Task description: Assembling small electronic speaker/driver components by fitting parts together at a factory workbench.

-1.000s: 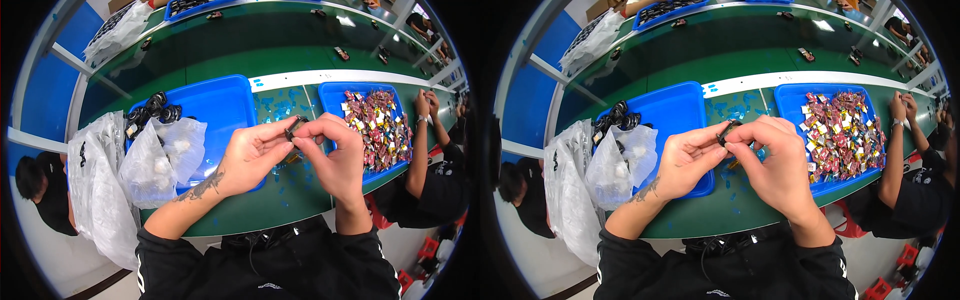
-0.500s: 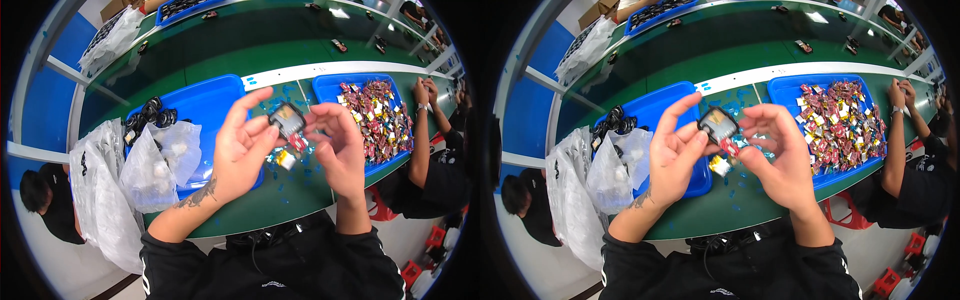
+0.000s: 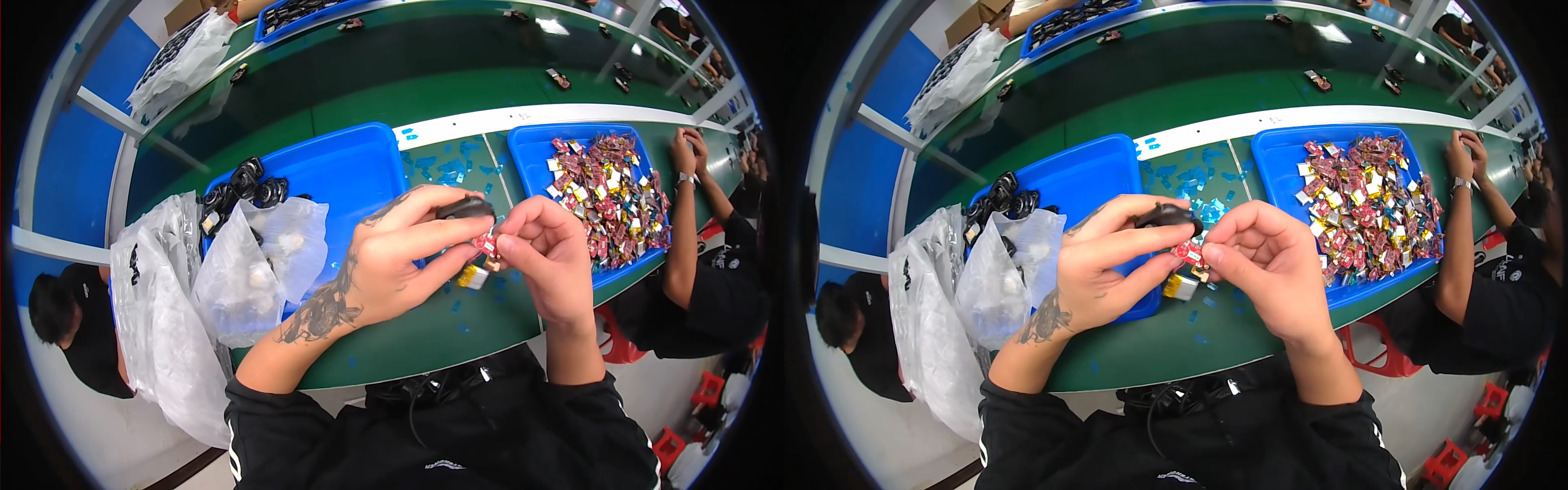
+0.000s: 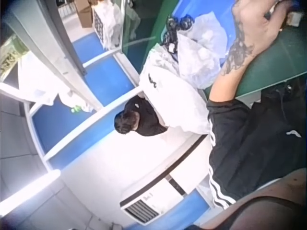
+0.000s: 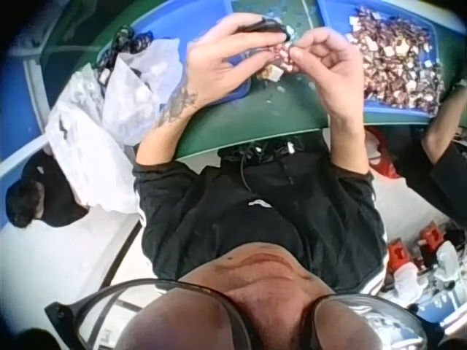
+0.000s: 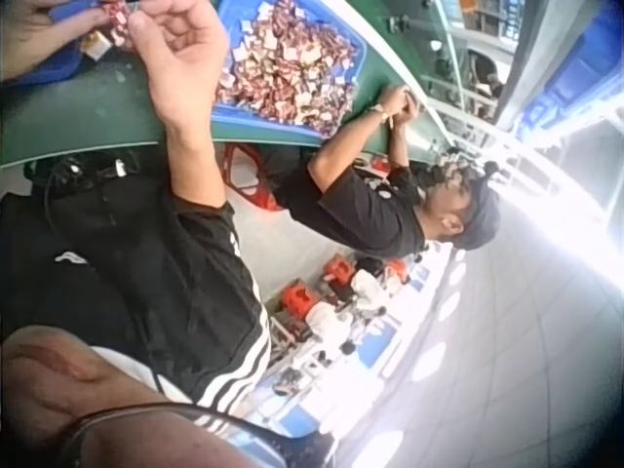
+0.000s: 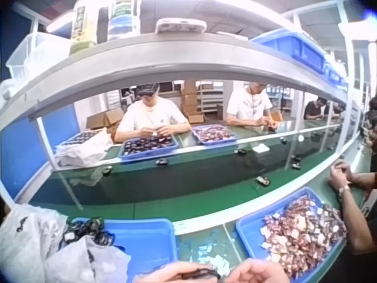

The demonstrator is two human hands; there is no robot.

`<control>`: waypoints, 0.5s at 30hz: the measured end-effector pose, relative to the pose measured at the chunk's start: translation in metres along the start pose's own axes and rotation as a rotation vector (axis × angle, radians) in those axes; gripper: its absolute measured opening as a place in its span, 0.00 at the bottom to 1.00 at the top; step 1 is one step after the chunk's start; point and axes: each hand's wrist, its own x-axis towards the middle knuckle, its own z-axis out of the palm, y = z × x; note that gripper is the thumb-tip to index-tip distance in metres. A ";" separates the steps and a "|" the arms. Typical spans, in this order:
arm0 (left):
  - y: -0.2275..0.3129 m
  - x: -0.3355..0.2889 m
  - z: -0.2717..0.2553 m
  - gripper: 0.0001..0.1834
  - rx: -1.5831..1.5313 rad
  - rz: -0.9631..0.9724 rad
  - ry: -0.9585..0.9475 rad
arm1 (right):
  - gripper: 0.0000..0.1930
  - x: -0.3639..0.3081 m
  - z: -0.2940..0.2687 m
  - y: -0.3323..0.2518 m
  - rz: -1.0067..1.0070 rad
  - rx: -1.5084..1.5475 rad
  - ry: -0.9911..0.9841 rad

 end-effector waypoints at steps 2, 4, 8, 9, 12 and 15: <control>-0.003 -0.002 -0.003 0.17 0.083 0.050 -0.009 | 0.07 -0.004 -0.001 0.000 -0.022 -0.013 -0.018; -0.006 -0.002 -0.002 0.16 0.170 0.121 0.007 | 0.07 -0.007 0.003 -0.005 -0.066 -0.075 -0.019; -0.006 -0.003 0.001 0.16 0.172 0.147 0.014 | 0.07 -0.010 0.002 -0.014 -0.164 -0.345 -0.050; -0.007 -0.003 0.001 0.16 0.186 0.155 0.014 | 0.07 -0.011 0.002 -0.014 -0.189 -0.443 -0.059; -0.009 -0.002 0.003 0.14 0.203 0.172 0.021 | 0.05 -0.011 0.001 -0.016 -0.135 -0.505 0.009; -0.008 -0.007 0.013 0.11 0.199 0.145 0.043 | 0.04 -0.008 -0.001 -0.009 -0.121 -0.529 0.009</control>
